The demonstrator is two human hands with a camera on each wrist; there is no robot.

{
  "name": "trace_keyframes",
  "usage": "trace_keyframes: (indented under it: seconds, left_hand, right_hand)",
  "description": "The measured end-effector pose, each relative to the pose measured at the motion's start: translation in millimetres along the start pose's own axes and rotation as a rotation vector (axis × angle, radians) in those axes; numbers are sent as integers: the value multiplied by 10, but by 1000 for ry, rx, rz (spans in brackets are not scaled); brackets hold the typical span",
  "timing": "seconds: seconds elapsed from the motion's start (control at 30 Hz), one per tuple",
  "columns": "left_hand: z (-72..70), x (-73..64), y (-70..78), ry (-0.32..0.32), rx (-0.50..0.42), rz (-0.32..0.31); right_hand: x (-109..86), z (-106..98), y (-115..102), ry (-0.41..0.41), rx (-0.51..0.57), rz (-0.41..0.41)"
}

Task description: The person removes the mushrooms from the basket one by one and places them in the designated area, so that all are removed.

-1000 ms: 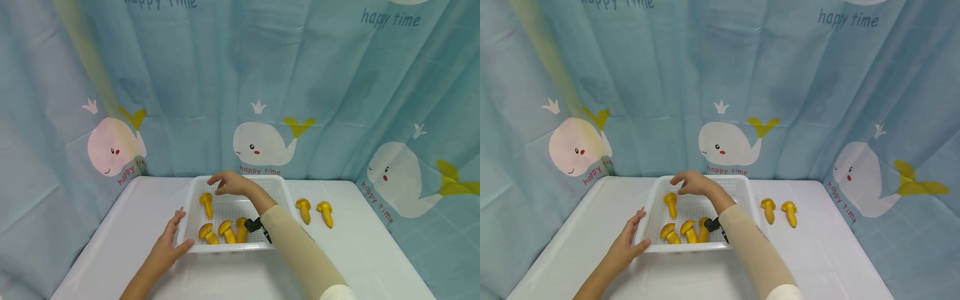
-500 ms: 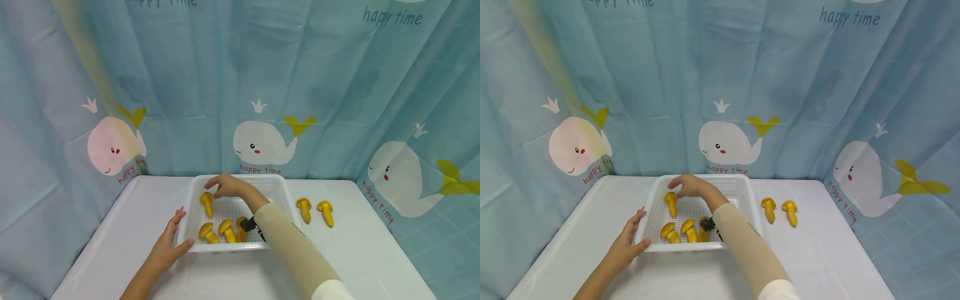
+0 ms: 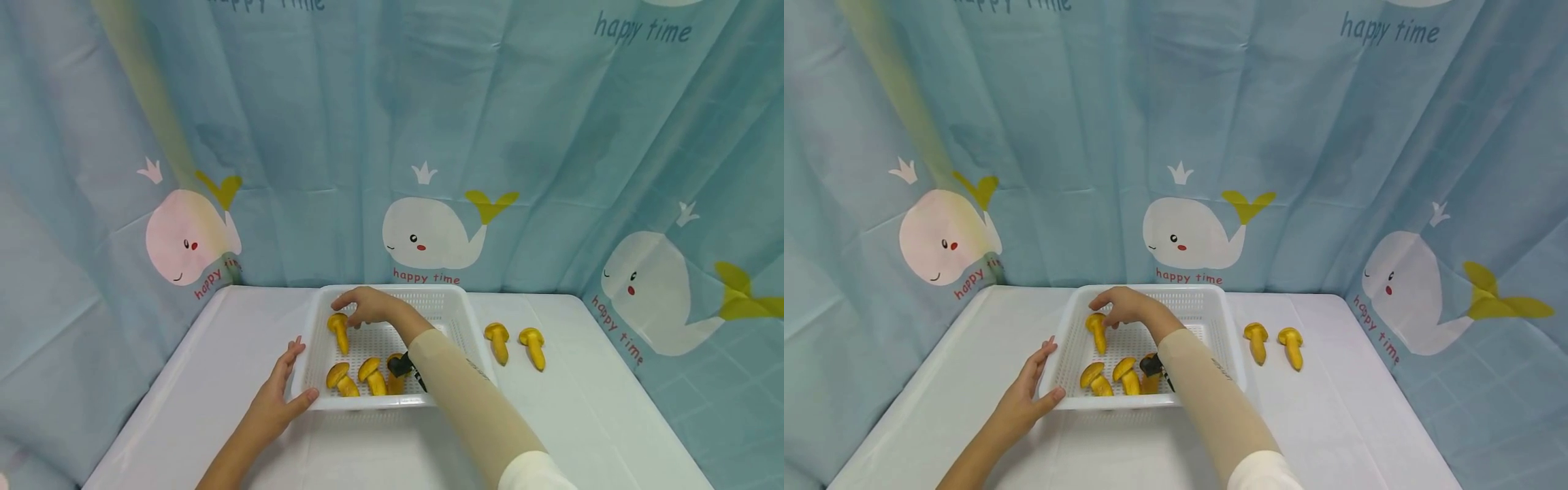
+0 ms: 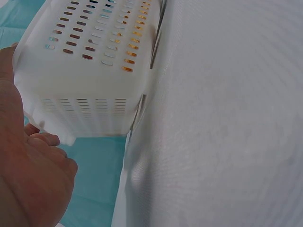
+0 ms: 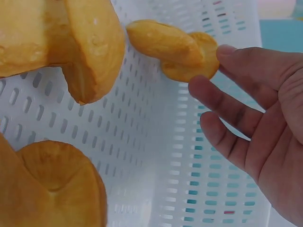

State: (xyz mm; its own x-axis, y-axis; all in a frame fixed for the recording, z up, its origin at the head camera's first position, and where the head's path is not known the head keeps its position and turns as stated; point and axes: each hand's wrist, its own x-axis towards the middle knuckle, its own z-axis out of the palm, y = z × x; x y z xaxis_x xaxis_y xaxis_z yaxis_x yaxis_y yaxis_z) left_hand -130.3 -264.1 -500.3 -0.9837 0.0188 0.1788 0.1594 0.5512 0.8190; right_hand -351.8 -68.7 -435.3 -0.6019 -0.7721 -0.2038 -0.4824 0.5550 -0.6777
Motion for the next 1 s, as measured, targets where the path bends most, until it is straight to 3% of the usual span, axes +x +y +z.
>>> trace_keyframes:
  seconds: [0.57, 1.0]
  left_hand:
    - [14, -1, -11, 1, -44, 4]
    - [7, 1, 3, 3, -22, 0]
  right_hand:
    - [68, 25, 88, 33, 31, 43]
    - [50, 32, 70, 49, 16, 59]
